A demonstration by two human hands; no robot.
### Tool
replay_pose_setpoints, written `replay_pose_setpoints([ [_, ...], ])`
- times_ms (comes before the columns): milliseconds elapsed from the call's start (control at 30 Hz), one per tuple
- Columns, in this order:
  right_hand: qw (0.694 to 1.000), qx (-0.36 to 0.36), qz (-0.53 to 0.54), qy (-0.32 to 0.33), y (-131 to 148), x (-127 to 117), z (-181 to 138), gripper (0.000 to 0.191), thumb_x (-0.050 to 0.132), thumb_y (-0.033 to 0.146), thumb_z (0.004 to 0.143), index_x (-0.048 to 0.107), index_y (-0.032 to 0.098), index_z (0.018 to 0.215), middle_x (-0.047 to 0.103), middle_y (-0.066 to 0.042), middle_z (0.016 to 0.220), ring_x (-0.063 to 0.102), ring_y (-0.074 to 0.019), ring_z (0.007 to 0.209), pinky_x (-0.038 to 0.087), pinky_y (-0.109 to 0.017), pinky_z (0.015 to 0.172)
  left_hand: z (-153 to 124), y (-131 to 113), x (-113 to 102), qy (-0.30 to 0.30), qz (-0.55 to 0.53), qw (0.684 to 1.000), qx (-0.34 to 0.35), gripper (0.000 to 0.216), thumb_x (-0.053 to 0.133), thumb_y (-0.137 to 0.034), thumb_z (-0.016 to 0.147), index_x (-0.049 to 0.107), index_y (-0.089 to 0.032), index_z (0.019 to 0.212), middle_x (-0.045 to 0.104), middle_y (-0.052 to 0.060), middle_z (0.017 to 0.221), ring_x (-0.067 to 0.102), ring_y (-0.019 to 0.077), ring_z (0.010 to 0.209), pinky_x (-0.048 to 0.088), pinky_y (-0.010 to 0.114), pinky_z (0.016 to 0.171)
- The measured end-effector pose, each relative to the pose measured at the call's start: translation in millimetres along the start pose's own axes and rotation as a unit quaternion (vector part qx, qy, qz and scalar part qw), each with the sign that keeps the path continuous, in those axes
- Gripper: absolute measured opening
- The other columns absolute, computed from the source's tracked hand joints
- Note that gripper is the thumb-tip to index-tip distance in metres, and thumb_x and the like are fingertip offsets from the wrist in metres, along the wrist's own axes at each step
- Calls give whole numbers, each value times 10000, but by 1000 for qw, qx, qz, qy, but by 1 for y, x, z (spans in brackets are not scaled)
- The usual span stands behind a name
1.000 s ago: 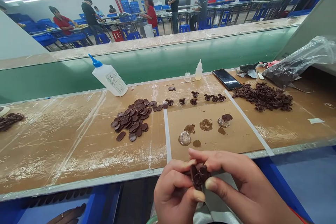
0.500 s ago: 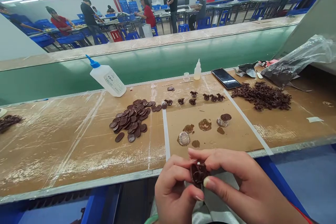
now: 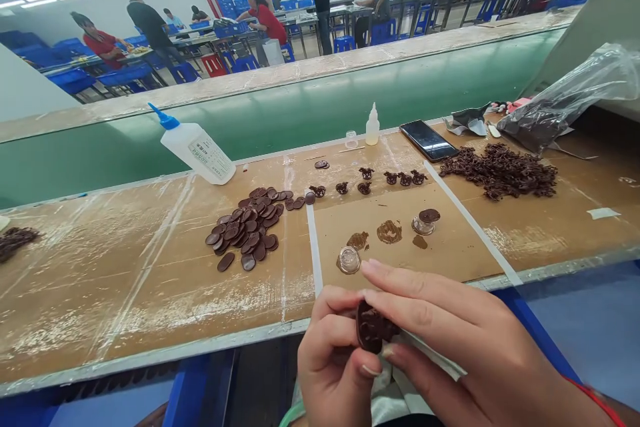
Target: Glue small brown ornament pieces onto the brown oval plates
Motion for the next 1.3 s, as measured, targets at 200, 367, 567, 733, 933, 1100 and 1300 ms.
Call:
replay_pose_setpoints([
  [200,995,-63,-59,-41,3,7,2,373,653,62,924,646,106,1294,738,-119,1318,688,-194,1258,513,-235,1140,7,-4,11,-22,-105,993,-58,244,837,-481,819,773,-248,786,703,4,975,672,151,854,589,246,768],
  [367,977,-126,-115,-128,4,12,7,226,631,62,976,700,31,1189,732,-212,1293,627,-226,1335,526,-308,1151,9,-2,16,-46,-173,979,-102,191,885,-424,773,785,-261,790,729,15,1006,694,176,894,583,268,820],
  [567,976,-137,-112,-127,4,15,3,234,589,8,974,730,2,1160,738,-212,1279,610,-251,1351,544,-365,1143,9,-4,18,-39,-200,971,-122,176,916,-368,742,795,-257,805,717,14,991,693,155,875,581,233,809],
  [733,978,-117,-111,-131,7,10,3,252,577,-15,933,750,-1,1116,745,-209,1267,626,-216,1334,512,-299,1163,16,-12,25,-32,-213,970,-112,220,830,-463,828,811,-245,807,709,3,874,667,116,764,573,200,744],
  [933,983,-105,-102,-114,7,6,3,270,581,-11,898,748,5,1110,753,-199,1255,637,-201,1320,489,-270,1174,17,-17,26,-6,-225,966,-127,256,759,-438,904,815,-214,793,673,-11,773,616,99,722,558,176,729],
  [1100,985,-105,-99,-93,8,6,2,269,578,-1,905,743,15,1117,751,-188,1265,654,-206,1300,497,-270,1167,14,-15,22,3,-219,964,-153,184,755,-379,919,818,-237,821,758,6,879,674,122,800,573,188,764],
  [1300,994,-95,-22,-46,11,0,8,295,531,-48,887,724,36,1093,723,-198,1314,617,-202,1345,482,-287,1183,26,-28,12,-7,-100,995,5,261,645,-449,979,781,-229,948,736,17,1068,699,167,1024,600,247,927],
])
Point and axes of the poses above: each hand's wrist, its own z-axis towards the middle knuckle, its own x-axis out of the palm, y = z × x, the point moved 2 cm from there along z, towards the middle knuckle
